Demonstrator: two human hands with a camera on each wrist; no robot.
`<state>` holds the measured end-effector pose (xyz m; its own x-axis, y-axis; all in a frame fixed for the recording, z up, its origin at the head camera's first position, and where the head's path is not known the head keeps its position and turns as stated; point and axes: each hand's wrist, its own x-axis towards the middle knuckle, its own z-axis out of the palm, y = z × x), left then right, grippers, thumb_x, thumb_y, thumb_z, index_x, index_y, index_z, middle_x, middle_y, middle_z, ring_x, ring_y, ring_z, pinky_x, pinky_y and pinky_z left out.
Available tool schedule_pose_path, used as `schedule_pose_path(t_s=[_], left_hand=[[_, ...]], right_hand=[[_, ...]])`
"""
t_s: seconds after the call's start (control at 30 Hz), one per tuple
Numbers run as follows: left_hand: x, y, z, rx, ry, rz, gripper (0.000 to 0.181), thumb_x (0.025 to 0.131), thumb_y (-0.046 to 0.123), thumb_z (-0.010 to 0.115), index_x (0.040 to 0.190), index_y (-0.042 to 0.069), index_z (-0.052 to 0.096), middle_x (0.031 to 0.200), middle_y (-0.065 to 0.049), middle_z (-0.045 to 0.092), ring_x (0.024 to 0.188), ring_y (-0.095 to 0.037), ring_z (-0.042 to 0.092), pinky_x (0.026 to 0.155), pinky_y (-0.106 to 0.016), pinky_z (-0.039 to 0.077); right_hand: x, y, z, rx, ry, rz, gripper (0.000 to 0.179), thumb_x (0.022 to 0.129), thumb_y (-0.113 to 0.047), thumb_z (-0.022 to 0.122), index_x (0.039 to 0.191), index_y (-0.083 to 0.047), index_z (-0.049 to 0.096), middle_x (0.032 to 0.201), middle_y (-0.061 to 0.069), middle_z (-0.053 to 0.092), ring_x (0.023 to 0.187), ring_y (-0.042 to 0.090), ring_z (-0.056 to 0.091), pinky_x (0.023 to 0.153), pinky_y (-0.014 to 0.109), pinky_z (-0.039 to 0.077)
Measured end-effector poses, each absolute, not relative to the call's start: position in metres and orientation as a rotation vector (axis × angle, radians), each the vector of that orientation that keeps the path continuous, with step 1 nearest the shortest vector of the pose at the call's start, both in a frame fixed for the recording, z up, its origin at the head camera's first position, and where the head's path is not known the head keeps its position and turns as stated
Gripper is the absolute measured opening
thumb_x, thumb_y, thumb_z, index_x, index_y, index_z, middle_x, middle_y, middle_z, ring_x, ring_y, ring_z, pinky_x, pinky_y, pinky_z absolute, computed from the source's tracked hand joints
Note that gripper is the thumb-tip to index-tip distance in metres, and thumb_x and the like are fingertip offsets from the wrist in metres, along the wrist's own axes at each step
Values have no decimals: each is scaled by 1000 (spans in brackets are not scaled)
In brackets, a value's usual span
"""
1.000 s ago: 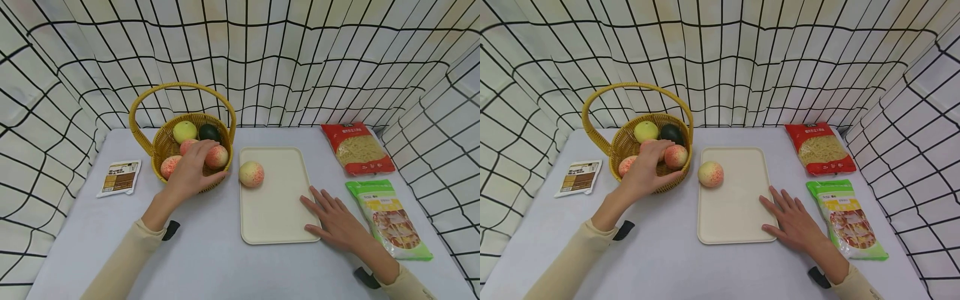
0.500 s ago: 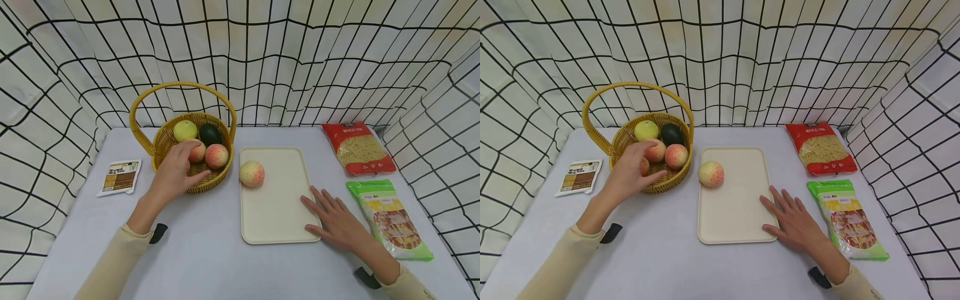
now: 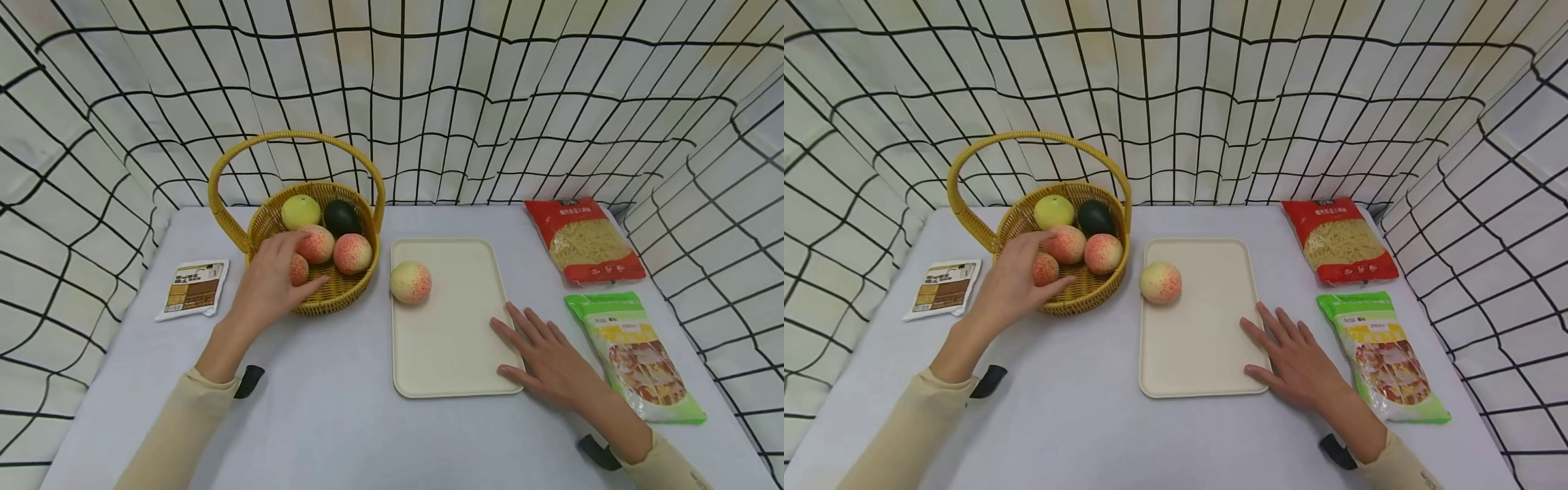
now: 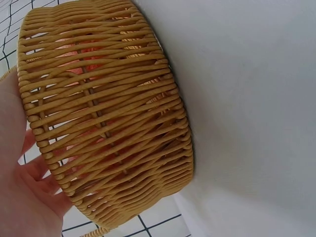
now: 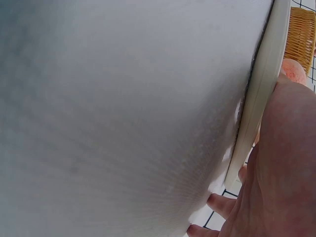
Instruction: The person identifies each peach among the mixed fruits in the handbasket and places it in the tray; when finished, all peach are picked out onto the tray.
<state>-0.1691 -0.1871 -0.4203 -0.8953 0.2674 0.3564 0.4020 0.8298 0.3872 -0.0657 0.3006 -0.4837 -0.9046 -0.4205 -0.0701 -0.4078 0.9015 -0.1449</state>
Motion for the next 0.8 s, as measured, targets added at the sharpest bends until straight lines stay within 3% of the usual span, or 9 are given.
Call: schedule_pose_path(t_s=[0.3,0.8], left_hand=[[-171,-189,-418,-399,-2800,-666,80,87,30,89,149,0,48,138,-27,58,129,-47,52,109,-64,45],[-171,-190,-412,-237,-2991,-640,83,90,36,84,146,-11,45,145,-36,50,135,-54,45,113,-67,41]], right_hand=[[-67,301,-485,-651,2971,-186,84,98,-65,61,169,-35,29,180,7,19,161,46,28,122,74,31],[-67,301,-485,-666,2973,-183,84,98,-64,62,169,-35,28,180,7,19,161,46,28,122,74,31]])
